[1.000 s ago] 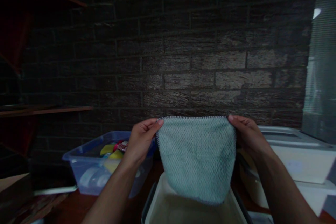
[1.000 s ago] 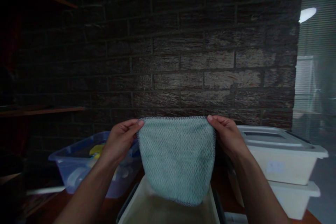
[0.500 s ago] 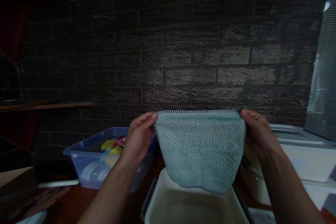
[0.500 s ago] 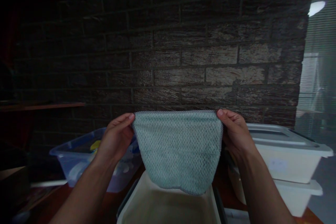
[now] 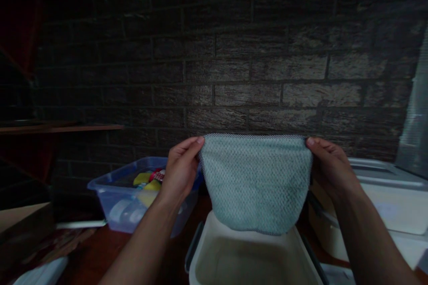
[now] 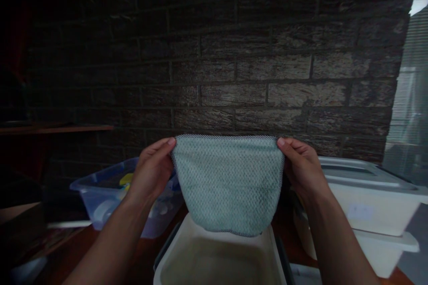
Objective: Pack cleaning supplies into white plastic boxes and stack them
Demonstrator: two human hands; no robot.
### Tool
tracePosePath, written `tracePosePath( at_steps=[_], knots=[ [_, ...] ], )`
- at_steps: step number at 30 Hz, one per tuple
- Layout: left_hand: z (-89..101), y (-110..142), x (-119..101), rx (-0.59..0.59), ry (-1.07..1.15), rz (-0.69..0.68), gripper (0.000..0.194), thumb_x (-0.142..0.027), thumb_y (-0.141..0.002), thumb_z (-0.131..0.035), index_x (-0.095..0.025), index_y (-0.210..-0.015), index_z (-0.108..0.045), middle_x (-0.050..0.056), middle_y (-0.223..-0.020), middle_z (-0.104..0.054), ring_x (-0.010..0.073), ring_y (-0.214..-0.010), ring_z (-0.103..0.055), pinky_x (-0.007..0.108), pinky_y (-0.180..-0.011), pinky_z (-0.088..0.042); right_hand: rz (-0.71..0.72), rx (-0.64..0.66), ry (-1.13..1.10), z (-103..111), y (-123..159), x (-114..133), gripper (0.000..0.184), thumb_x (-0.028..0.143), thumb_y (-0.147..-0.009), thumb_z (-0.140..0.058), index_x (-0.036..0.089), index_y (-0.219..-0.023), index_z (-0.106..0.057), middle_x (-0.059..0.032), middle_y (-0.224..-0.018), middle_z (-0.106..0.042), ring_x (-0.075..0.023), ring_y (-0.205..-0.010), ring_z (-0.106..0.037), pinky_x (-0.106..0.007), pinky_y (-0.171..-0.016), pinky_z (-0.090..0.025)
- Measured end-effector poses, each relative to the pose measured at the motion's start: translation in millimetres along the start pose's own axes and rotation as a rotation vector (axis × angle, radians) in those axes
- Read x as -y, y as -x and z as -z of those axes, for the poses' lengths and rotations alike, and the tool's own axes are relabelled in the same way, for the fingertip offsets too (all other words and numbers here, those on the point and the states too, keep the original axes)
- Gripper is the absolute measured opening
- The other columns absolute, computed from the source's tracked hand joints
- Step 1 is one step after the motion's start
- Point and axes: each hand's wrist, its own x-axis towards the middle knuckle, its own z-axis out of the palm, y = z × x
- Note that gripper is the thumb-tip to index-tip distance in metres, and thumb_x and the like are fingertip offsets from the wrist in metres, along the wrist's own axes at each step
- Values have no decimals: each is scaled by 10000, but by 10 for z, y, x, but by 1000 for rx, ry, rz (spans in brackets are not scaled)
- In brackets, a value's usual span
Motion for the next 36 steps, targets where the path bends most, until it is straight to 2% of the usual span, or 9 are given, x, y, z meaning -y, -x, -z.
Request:
tracePosePath(
  at_steps=[9,14,22,26,33,36],
  knots=[
    [1,3,7,12,12,1,195,-359,-813,-828,-174,-791,-774,17,-752,-699,146,-736,-627,257,-719,-486,1,64,-21,5,-28,-1,263,438,-792,-831,203,-748,-722,-15,-706,-683,-145,-596,-598,-262,-578,-502],
    [-12,-5,31,16,-59,-23,191,-356,-813,-821,-174,-854,-780,21,-810,-716,141,-742,-627,246,-739,-483,41,84,-3,-12,-42,-42,196,423,-864,-757,231,-828,-736,-16,-757,-686,-169,-607,-598,-294,-570,-505],
    [-28,24,75,29,-89,-59,146,-322,-854,-778,-179,-868,-753,7,-820,-670,130,-751,-585,230,-722,-454,80,50,-27,-30,-35,-16,210,367,-808,-813,211,-732,-695,0,-687,-604,-132,-585,-525,-245,-533,-435],
    [-41,25,74,20,-75,-66,142,-315,-852,-780,-178,-877,-750,10,-832,-668,131,-761,-584,229,-714,-444,105,22,-10,-19,-31,-23,223,388,-844,-787,210,-756,-685,1,-692,-582,-134,-596,-507,-254,-553,-428],
    [-20,1,95,-22,-115,-57,147,-335,-857,-777,-193,-880,-745,0,-810,-663,126,-725,-577,223,-662,-429,161,-17,19,-22,-3,-26,250,384,-842,-807,204,-744,-663,16,-686,-528,-109,-593,-445,-225,-535,-385],
    [-11,-11,142,-71,-204,-112,148,-344,-842,-791,-208,-889,-758,-7,-791,-661,120,-680,-555,219,-605,-406,215,-67,96,-23,5,-6,235,381,-833,-817,212,-748,-679,23,-665,-511,-104,-568,-420,-224,-509,-353]
  ],
)
